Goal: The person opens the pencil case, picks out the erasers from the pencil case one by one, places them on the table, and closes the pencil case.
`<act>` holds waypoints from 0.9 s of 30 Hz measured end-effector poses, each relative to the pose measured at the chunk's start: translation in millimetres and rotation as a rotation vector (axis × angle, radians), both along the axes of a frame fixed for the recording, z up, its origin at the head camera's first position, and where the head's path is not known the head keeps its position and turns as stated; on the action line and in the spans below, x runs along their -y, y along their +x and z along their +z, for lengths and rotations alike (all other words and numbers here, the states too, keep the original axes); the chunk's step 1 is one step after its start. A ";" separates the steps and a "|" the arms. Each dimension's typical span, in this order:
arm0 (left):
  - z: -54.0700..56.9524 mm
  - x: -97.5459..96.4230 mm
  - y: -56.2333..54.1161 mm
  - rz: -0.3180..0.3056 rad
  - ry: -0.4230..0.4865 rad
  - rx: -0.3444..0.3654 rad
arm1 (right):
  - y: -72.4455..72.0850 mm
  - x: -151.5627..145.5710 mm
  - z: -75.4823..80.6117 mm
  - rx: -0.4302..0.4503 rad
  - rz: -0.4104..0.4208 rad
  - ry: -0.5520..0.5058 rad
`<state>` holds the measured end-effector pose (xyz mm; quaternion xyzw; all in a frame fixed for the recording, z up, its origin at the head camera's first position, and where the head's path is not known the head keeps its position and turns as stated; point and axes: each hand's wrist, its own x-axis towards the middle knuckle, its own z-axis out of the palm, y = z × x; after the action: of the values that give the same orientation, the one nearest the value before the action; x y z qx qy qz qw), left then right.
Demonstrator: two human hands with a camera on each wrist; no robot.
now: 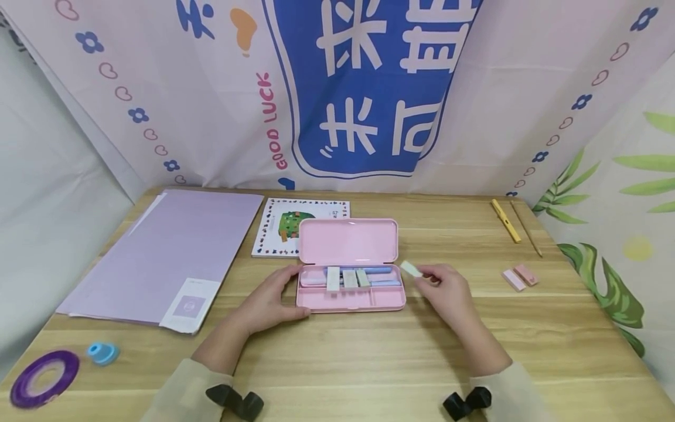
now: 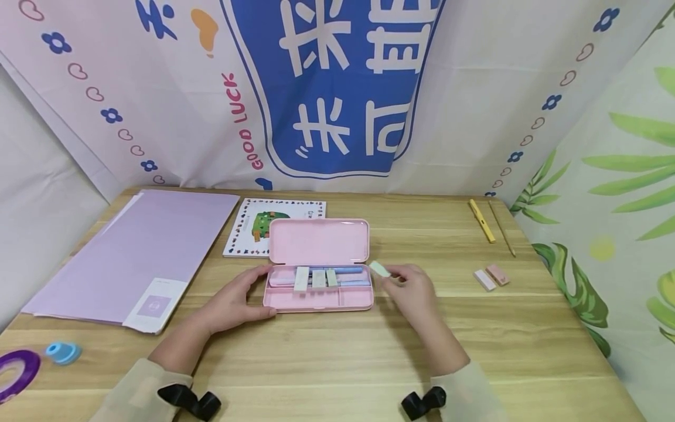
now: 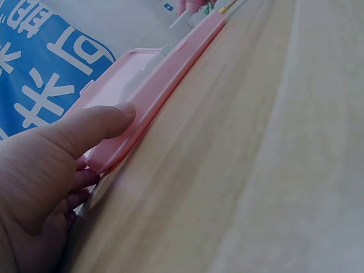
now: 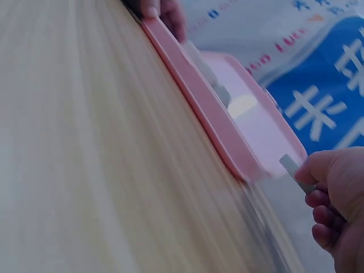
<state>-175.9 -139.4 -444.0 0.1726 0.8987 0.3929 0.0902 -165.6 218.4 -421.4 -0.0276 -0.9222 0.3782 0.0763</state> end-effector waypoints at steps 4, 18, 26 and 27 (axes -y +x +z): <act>0.5 -0.3 -0.1 0.001 0.000 0.000 | 3.5 -39.3 -2.0 0.012 -0.100 0.010; 0.6 -1.1 -0.3 0.000 -0.006 -0.002 | 20.4 -140.3 -10.9 0.156 -0.369 0.129; 0.6 -1.0 0.6 0.001 -0.009 0.000 | 21.5 -146.5 -13.7 0.192 -0.320 0.177; 0.8 -0.9 0.7 0.001 -0.010 -0.001 | 21.4 -146.4 -13.9 0.196 -0.314 0.183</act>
<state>-175.2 -138.5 -443.1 0.1717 0.9008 0.3885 0.0902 -144.2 364.8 -435.3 -0.2005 -0.9401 0.2718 0.0466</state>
